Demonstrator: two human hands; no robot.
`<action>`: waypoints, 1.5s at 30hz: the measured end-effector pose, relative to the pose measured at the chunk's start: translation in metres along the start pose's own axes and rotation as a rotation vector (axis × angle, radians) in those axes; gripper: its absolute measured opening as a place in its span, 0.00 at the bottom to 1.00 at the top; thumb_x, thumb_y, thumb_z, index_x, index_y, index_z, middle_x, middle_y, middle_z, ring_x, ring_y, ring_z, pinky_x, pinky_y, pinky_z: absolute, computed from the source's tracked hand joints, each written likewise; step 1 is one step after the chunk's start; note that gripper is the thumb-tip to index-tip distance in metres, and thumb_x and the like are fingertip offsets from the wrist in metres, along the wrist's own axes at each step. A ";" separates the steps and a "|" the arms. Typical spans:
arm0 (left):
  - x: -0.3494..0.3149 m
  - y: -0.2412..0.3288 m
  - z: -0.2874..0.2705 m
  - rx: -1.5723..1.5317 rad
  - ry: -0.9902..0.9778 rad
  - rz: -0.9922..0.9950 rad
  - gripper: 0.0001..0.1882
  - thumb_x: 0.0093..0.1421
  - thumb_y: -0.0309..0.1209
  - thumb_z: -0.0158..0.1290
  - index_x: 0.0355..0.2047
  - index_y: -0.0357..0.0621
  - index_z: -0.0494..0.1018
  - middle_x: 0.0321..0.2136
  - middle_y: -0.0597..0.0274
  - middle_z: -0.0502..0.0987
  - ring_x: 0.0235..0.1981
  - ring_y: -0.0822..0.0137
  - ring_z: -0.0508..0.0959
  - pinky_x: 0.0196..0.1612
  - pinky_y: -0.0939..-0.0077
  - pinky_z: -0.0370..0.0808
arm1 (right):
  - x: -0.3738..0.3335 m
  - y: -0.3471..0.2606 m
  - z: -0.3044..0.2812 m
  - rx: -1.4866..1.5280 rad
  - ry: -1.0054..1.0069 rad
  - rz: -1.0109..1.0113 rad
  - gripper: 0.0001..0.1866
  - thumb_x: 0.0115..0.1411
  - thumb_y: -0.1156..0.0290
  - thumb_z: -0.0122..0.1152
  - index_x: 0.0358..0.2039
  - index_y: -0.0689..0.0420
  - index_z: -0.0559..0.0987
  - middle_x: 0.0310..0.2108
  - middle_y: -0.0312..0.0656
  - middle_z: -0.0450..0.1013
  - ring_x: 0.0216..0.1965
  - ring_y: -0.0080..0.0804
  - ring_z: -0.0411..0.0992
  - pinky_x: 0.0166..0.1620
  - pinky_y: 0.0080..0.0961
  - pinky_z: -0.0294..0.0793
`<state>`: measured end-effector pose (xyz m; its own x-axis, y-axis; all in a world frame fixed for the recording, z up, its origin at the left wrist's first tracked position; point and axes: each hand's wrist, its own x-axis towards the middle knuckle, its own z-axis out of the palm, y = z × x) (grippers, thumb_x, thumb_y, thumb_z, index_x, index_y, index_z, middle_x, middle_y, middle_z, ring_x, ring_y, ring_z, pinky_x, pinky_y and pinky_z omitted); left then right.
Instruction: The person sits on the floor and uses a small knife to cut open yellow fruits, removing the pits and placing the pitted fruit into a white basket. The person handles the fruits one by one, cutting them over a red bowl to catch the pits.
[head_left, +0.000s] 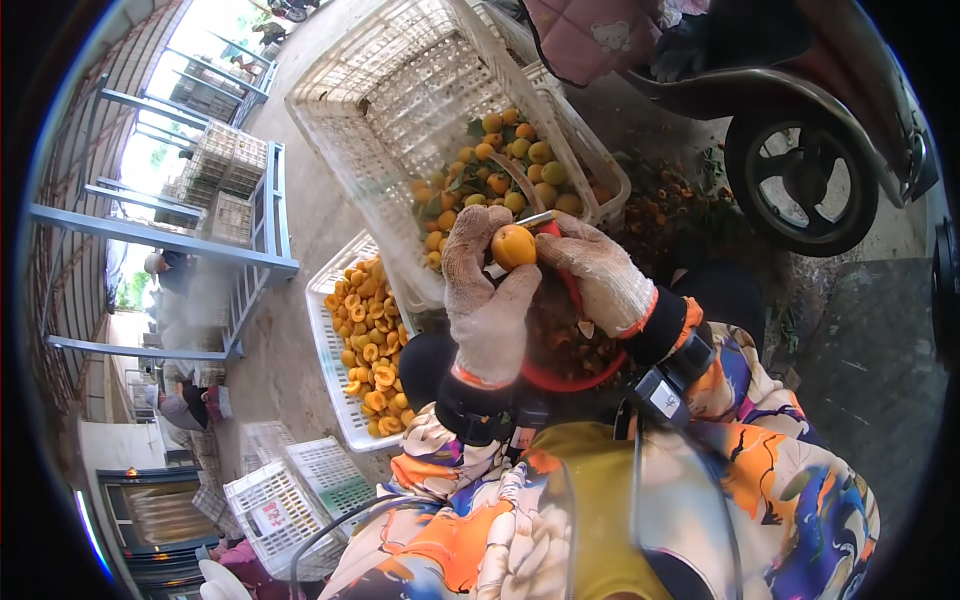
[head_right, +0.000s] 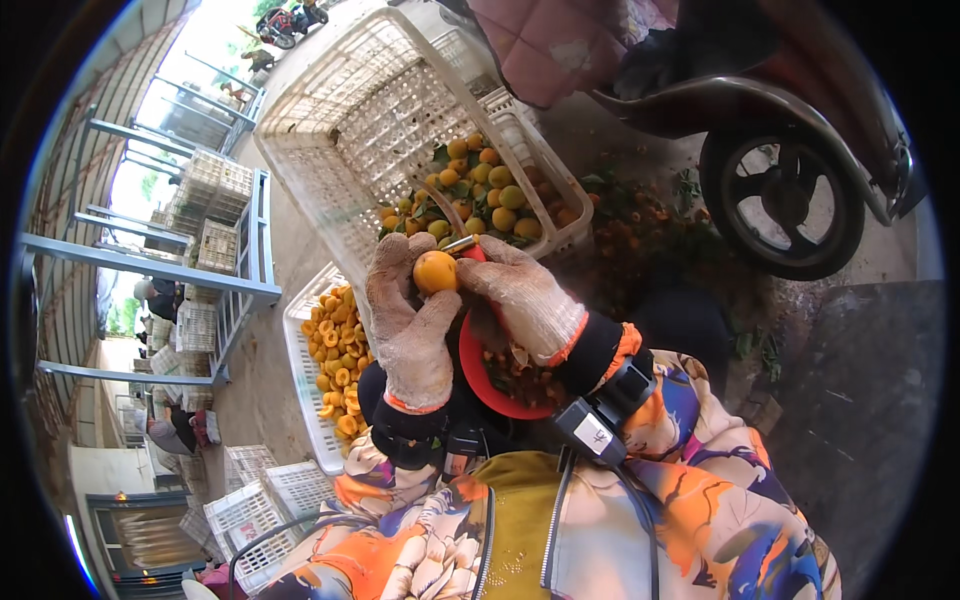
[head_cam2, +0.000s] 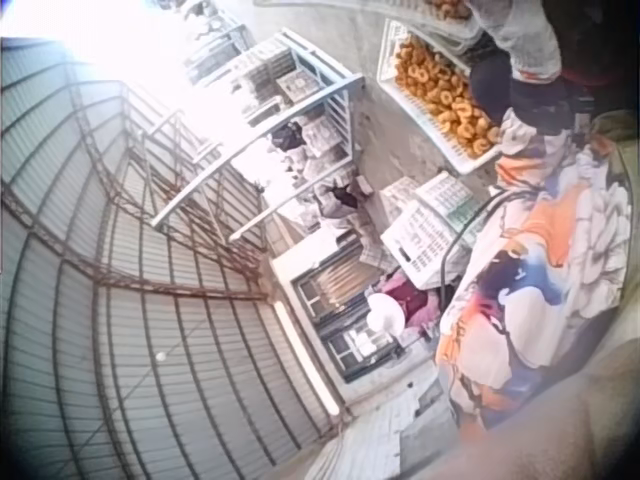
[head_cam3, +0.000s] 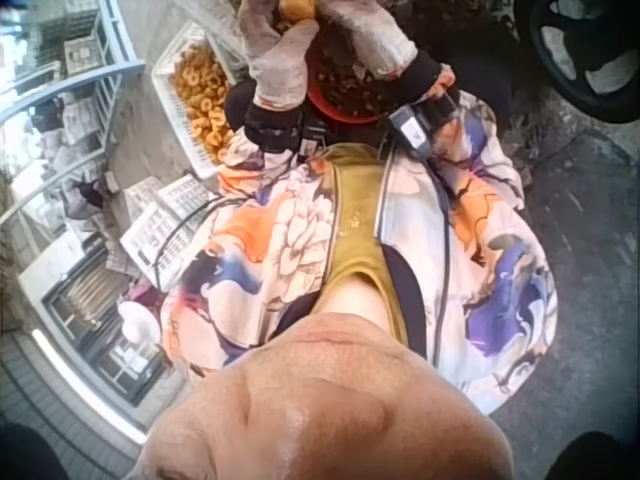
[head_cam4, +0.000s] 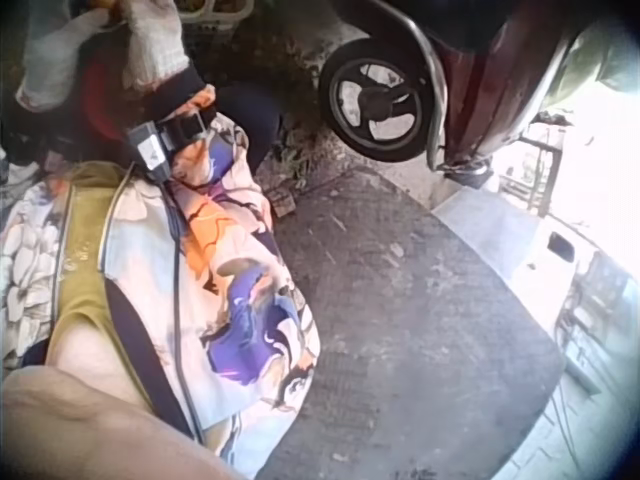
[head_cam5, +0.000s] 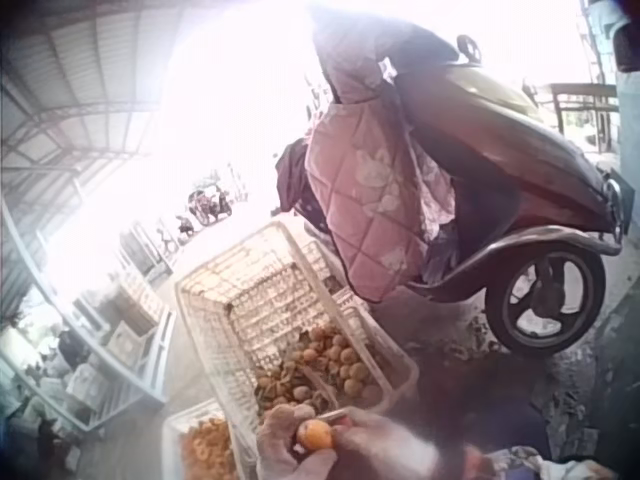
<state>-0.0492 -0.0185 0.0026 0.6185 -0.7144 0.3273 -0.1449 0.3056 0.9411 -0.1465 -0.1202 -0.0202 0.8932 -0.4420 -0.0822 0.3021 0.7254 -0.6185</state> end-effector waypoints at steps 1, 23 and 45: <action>0.000 0.003 0.001 -0.081 0.000 -0.033 0.37 0.50 0.14 0.56 0.62 0.36 0.60 0.55 0.55 0.69 0.57 0.64 0.68 0.62 0.68 0.64 | -0.001 0.001 0.001 0.021 -0.011 0.010 0.14 0.66 0.67 0.56 0.49 0.59 0.72 0.30 0.34 0.74 0.22 0.16 0.70 0.21 0.14 0.68; 0.011 0.017 -0.014 -0.572 -0.041 -0.522 0.24 0.49 0.28 0.48 0.49 0.38 0.70 0.42 0.55 0.76 0.40 0.60 0.76 0.48 0.68 0.74 | -0.017 -0.022 0.021 -0.711 0.019 -0.144 0.13 0.68 0.62 0.53 0.39 0.60 0.75 0.30 0.39 0.75 0.33 0.23 0.72 0.37 0.24 0.71; 0.017 0.016 -0.009 -0.235 -0.139 -0.271 0.35 0.50 0.25 0.54 0.60 0.40 0.60 0.50 0.52 0.71 0.49 0.59 0.74 0.55 0.66 0.72 | -0.005 0.008 0.006 -0.272 0.070 -0.101 0.13 0.67 0.60 0.55 0.41 0.56 0.74 0.26 0.33 0.73 0.23 0.17 0.70 0.21 0.16 0.65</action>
<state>-0.0342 -0.0196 0.0223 0.4970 -0.8628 0.0929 0.2004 0.2183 0.9551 -0.1466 -0.1094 -0.0202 0.8351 -0.5470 -0.0578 0.2791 0.5120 -0.8123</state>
